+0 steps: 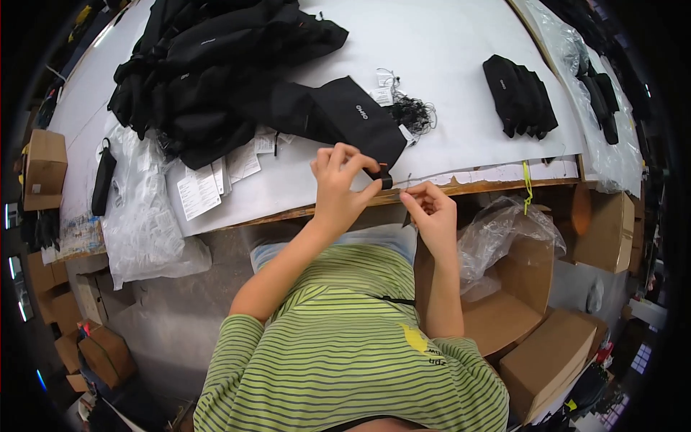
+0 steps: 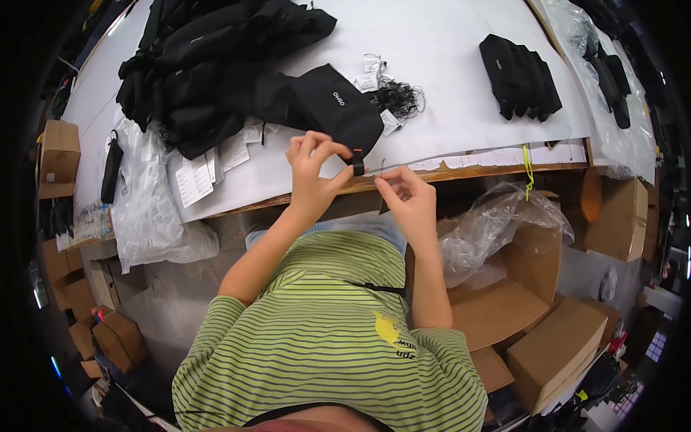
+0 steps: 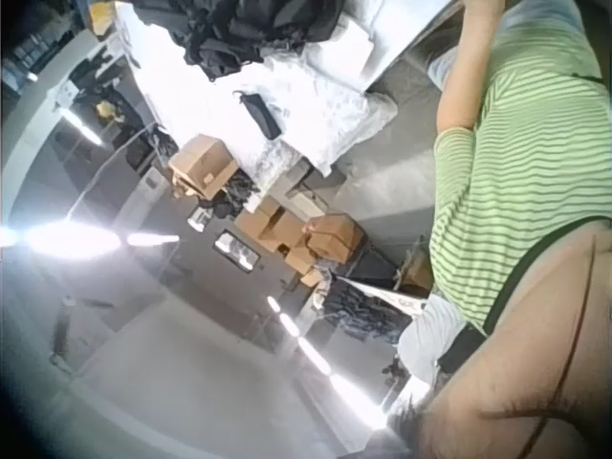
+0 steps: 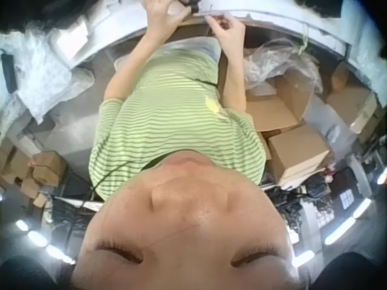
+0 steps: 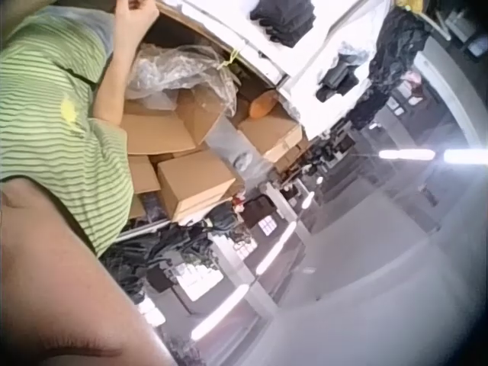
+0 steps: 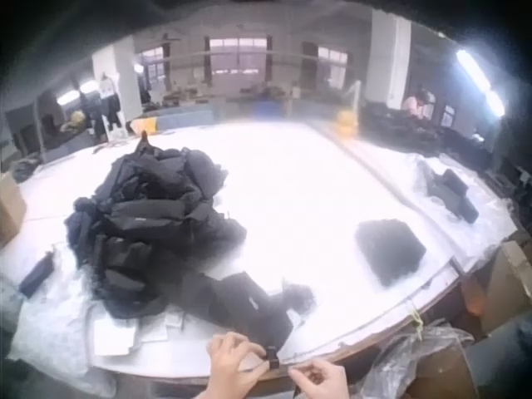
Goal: Sort and inspect small black pouches and tags on a large warehouse table.
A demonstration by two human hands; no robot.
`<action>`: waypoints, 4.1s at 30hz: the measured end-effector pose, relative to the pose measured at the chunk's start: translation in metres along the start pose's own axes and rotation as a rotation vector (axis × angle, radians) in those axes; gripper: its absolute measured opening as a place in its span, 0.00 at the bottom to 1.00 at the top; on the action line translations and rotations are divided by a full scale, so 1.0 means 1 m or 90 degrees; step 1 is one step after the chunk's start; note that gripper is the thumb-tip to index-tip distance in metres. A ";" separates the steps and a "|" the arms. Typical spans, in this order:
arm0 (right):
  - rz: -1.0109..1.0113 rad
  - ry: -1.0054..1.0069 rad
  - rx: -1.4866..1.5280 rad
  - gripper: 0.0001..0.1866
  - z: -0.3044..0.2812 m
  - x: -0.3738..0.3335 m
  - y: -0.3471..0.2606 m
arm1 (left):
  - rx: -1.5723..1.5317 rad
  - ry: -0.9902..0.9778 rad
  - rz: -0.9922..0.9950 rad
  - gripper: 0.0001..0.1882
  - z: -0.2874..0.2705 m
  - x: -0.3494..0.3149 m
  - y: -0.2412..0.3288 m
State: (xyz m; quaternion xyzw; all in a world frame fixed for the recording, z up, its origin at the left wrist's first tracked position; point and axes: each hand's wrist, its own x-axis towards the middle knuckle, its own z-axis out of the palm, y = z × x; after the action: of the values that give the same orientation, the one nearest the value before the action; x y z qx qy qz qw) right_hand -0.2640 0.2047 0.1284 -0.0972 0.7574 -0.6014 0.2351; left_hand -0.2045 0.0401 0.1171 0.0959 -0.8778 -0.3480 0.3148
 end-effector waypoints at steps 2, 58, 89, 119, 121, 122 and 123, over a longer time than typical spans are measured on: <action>-0.062 -0.030 -0.038 0.05 0.014 0.000 -0.002 | -0.023 -0.050 -0.109 0.07 -0.013 -0.011 0.000; -0.201 -0.245 0.182 0.08 0.050 -0.012 -0.016 | -0.524 -0.156 -0.400 0.06 -0.062 -0.036 0.020; -0.130 -0.357 0.413 0.07 0.055 -0.014 -0.014 | -0.861 -0.259 -0.399 0.11 -0.049 -0.038 0.006; -0.330 -0.042 -0.107 0.11 0.023 -0.027 -0.057 | 0.203 -0.082 0.265 0.18 -0.077 -0.014 0.007; -0.351 -0.057 -0.098 0.11 0.024 -0.027 -0.059 | 0.164 -0.092 0.265 0.18 -0.080 -0.014 0.002; -0.351 -0.059 -0.096 0.11 0.024 -0.027 -0.059 | 0.125 -0.100 0.264 0.18 -0.082 -0.014 0.000; -0.363 -0.077 -0.111 0.11 0.025 -0.027 -0.059 | 0.126 -0.075 0.270 0.18 -0.083 -0.011 0.001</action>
State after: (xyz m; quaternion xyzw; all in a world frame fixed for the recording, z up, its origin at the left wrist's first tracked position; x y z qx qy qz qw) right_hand -0.2367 0.1792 0.1875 -0.3615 0.7328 -0.5690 0.0924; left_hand -0.1439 -0.0003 0.1591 -0.0807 -0.9250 -0.1914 0.3181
